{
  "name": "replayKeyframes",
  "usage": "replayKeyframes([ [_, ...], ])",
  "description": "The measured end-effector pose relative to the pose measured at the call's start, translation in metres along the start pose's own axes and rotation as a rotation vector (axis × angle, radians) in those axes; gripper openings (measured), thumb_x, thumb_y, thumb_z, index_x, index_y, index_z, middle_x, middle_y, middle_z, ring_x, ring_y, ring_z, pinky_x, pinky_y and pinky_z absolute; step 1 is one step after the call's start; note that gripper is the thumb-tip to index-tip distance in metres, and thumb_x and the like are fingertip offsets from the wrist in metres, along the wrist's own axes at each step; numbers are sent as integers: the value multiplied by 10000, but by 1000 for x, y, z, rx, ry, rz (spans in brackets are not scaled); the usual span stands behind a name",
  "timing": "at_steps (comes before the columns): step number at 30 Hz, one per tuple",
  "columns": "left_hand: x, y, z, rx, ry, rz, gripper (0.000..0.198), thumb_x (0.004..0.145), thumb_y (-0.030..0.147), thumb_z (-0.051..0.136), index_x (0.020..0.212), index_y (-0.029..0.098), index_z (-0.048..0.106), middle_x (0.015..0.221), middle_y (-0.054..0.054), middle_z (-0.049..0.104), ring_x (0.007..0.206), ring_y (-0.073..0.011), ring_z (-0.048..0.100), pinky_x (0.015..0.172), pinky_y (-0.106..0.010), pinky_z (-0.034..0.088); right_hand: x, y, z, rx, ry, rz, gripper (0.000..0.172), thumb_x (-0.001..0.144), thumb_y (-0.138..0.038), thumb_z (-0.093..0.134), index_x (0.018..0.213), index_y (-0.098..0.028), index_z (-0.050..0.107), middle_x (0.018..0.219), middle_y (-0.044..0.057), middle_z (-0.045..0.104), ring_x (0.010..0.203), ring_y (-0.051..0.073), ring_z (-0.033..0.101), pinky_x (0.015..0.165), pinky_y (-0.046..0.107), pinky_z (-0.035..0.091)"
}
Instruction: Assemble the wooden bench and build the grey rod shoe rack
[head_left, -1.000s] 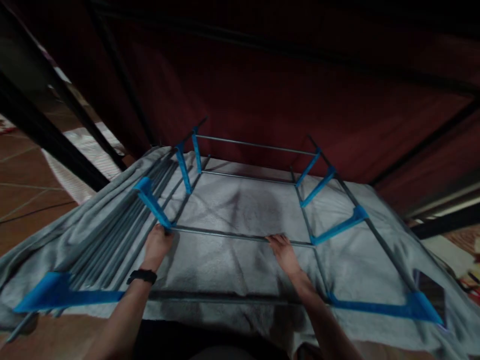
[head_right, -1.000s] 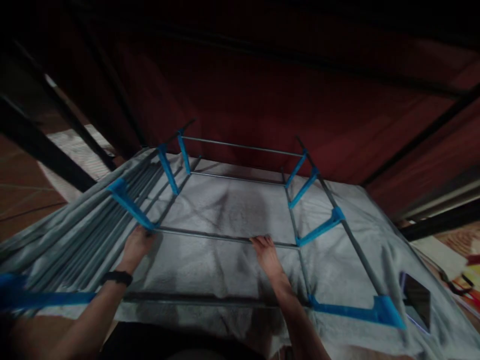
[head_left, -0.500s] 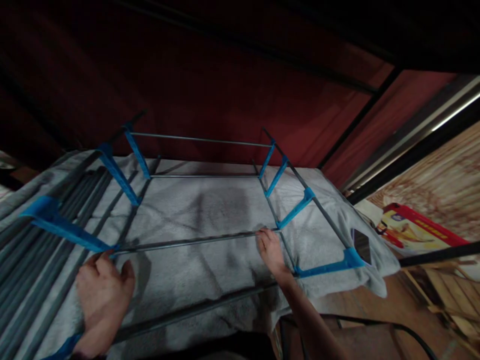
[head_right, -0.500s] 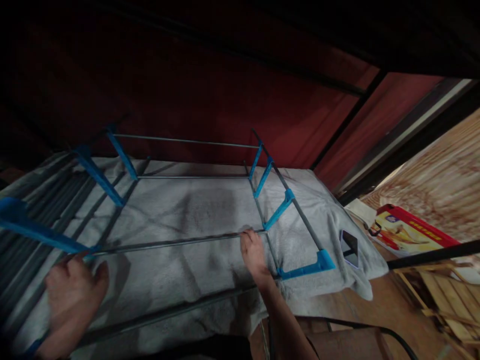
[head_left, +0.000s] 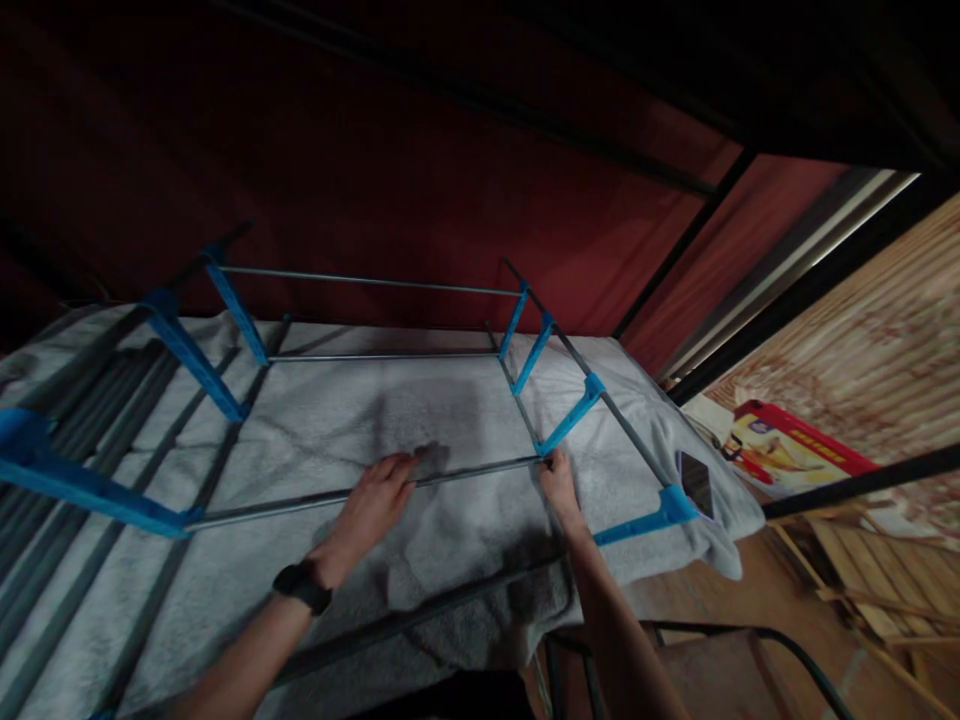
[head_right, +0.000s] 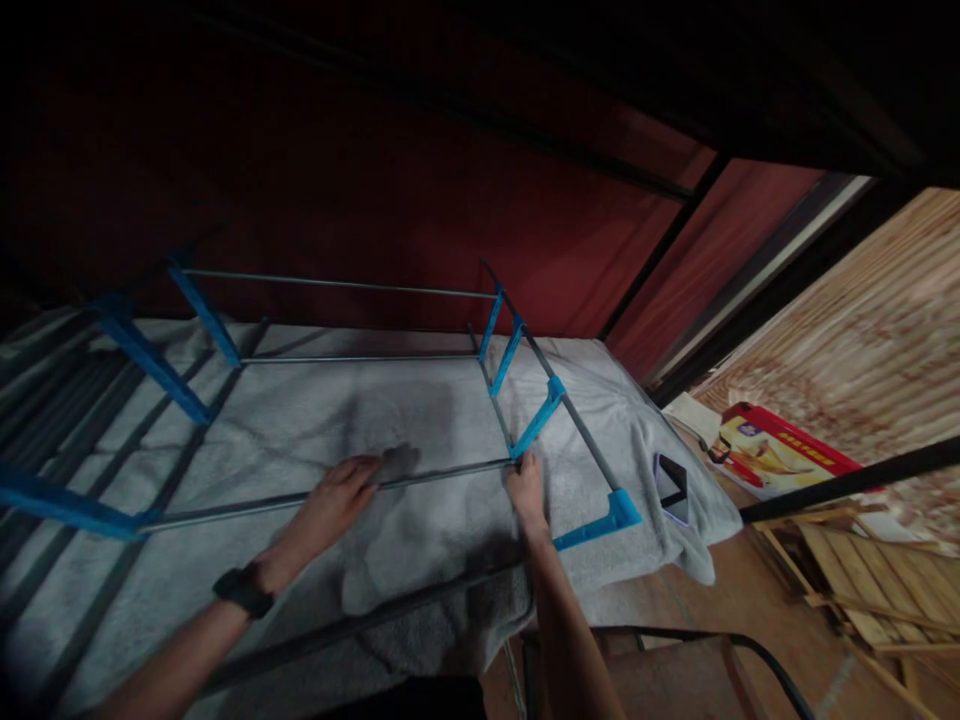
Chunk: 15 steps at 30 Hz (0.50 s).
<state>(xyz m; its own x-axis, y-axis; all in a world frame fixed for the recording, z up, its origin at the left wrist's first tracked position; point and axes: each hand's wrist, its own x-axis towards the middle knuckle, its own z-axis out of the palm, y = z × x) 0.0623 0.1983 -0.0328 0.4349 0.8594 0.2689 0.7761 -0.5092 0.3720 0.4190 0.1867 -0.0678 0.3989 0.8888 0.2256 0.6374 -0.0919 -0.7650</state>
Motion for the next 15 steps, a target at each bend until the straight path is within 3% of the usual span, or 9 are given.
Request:
replayKeyframes([
  [4,32,51,29,-82,-163,48,434,938,211,412,1358,188,519,1384,-104,558,1277,-231,506,1114,-400,394,10,-2,-4,212,-68,84,322,754,-308,487,990,-164,651,991,81,686,918,213,598,881,341,475],
  [7,47,74,45,-103,-281,53,460,934,179,390,1378,158,508,1433,-123,525,1333,-238,467,1142,-403,355,13,0,-4,250,-67,122,345,775,-375,505,997,-165,665,1045,91,698,976,229,607,918,350,463],
  [15,58,81,56,-164,-421,21,506,938,108,280,1377,206,513,1483,-95,490,1363,-215,453,1132,-401,351,19,3,5,163,-21,114,518,850,-580,476,1057,-152,684,1082,144,716,1050,276,631,919,364,465],
])
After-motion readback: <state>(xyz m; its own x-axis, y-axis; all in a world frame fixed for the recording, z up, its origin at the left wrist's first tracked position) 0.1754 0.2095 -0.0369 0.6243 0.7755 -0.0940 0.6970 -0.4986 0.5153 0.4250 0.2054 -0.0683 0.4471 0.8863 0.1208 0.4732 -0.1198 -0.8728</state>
